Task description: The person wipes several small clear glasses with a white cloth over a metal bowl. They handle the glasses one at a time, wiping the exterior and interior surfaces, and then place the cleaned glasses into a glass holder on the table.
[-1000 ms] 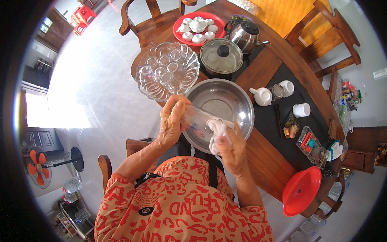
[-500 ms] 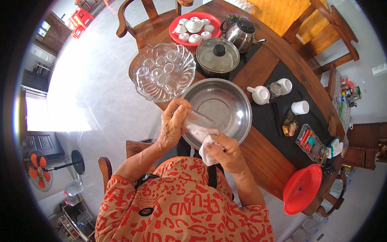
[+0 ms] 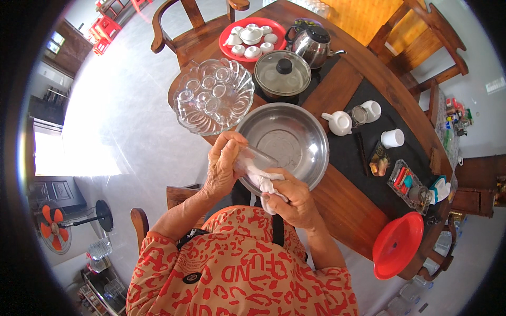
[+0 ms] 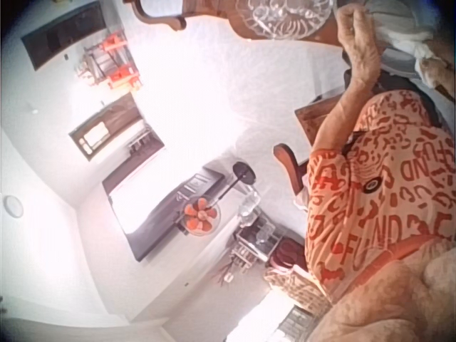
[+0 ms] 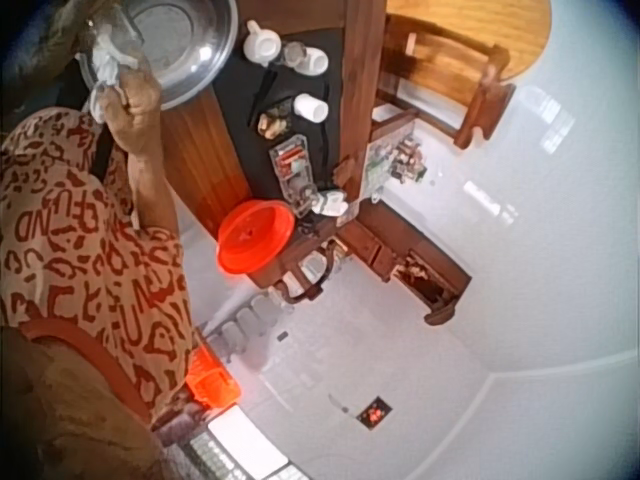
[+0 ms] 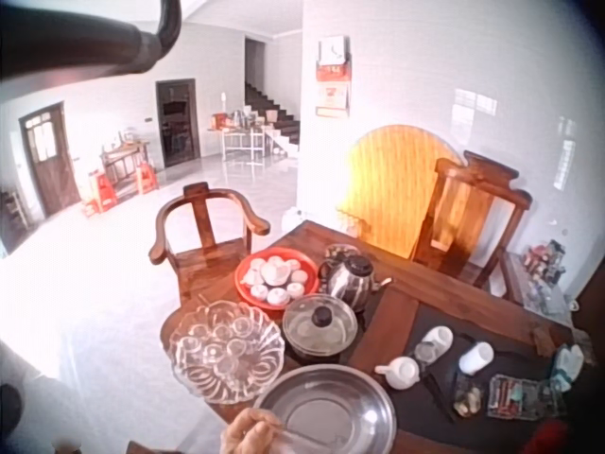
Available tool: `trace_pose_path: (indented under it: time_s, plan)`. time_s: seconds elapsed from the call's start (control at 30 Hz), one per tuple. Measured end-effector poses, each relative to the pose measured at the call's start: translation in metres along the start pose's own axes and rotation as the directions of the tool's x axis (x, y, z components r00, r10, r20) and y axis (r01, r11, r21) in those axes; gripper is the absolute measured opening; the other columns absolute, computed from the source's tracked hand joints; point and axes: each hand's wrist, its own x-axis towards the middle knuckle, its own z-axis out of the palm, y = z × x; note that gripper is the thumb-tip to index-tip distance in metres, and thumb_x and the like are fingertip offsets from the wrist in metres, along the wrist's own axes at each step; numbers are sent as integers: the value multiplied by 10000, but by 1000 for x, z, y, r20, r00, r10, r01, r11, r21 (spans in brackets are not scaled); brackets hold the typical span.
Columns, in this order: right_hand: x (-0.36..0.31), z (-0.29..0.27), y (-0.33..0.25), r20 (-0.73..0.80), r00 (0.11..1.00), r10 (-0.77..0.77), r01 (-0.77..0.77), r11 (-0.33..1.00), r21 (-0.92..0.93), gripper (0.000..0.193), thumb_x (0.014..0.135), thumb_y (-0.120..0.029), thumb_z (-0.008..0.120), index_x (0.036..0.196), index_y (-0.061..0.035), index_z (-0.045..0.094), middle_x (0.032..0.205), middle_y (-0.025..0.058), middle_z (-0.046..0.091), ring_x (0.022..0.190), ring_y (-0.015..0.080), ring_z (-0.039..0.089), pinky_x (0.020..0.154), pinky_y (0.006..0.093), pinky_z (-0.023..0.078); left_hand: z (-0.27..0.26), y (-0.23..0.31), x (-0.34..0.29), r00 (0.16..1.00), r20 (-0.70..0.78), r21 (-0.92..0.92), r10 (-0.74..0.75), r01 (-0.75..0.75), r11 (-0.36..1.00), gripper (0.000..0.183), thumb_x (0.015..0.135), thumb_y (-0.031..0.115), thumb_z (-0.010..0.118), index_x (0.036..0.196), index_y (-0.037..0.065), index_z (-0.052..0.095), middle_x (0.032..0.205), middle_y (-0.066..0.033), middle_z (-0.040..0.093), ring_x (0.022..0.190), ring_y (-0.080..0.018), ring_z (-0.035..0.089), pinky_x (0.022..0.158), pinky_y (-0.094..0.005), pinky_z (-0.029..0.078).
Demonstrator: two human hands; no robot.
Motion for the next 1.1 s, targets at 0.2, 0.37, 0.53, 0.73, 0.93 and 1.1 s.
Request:
trace_pose_path:
  time_s: [0.2, 0.37, 0.53, 0.73, 0.93, 1.1]
  plan:
    - [1, -1, 1, -148, 935, -322, 219, 853, -474, 274, 718, -10, 689, 992, 6, 682, 1131, 150, 550, 866, 225, 630, 662, 301, 534, -7, -3, 4, 999, 53, -41, 10, -8, 999, 254, 964, 330, 513, 1004, 79, 525, 706, -24, 548, 472, -39, 376, 436, -210, 338]
    - [14, -1, 4, -51, 912, -407, 221, 591, -776, 385, 678, -17, 727, 1056, -85, 697, 1024, 97, 534, 811, 207, 608, 614, 282, 520, 5, -5, -1, 997, 61, -4, -38, 39, 999, 228, 974, 312, 473, 981, 89, 522, 715, -25, 582, 449, -39, 381, 400, -194, 294]
    - [10, 0, -5, -10, 983, -183, 113, 647, -754, 350, 707, -15, 705, 1050, -83, 695, 969, 85, 552, 762, 199, 611, 589, 283, 512, 3, -6, 3, 999, 1, 53, -41, 41, 998, 227, 973, 308, 482, 981, 84, 523, 718, -29, 578, 443, -40, 386, 395, -199, 306]
    - [2, -14, -11, 40, 997, -66, 77, 889, -451, 335, 748, 2, 653, 1078, -52, 678, 1010, 103, 572, 732, 216, 625, 604, 311, 526, -2, -11, 2, 999, 28, 77, -39, 37, 996, 258, 975, 334, 471, 980, 82, 523, 721, -42, 578, 442, -45, 389, 400, -201, 312]
    - [9, -13, 4, -5, 942, -336, 218, 621, -753, 446, 673, 38, 686, 1104, -79, 675, 1029, 92, 579, 757, 237, 629, 628, 314, 537, 2, -4, 3, 997, 46, -3, -65, 65, 998, 277, 975, 357, 461, 979, 87, 525, 725, -42, 579, 446, -48, 388, 406, -198, 311]
    - [0, -4, -2, 19, 990, -139, 126, 821, -557, 339, 740, 11, 657, 1078, -14, 661, 977, 110, 597, 737, 229, 630, 611, 317, 523, 0, -4, 4, 998, 29, 29, -56, 55, 998, 259, 969, 350, 484, 974, 94, 524, 740, -33, 565, 465, -41, 376, 414, -197, 311]
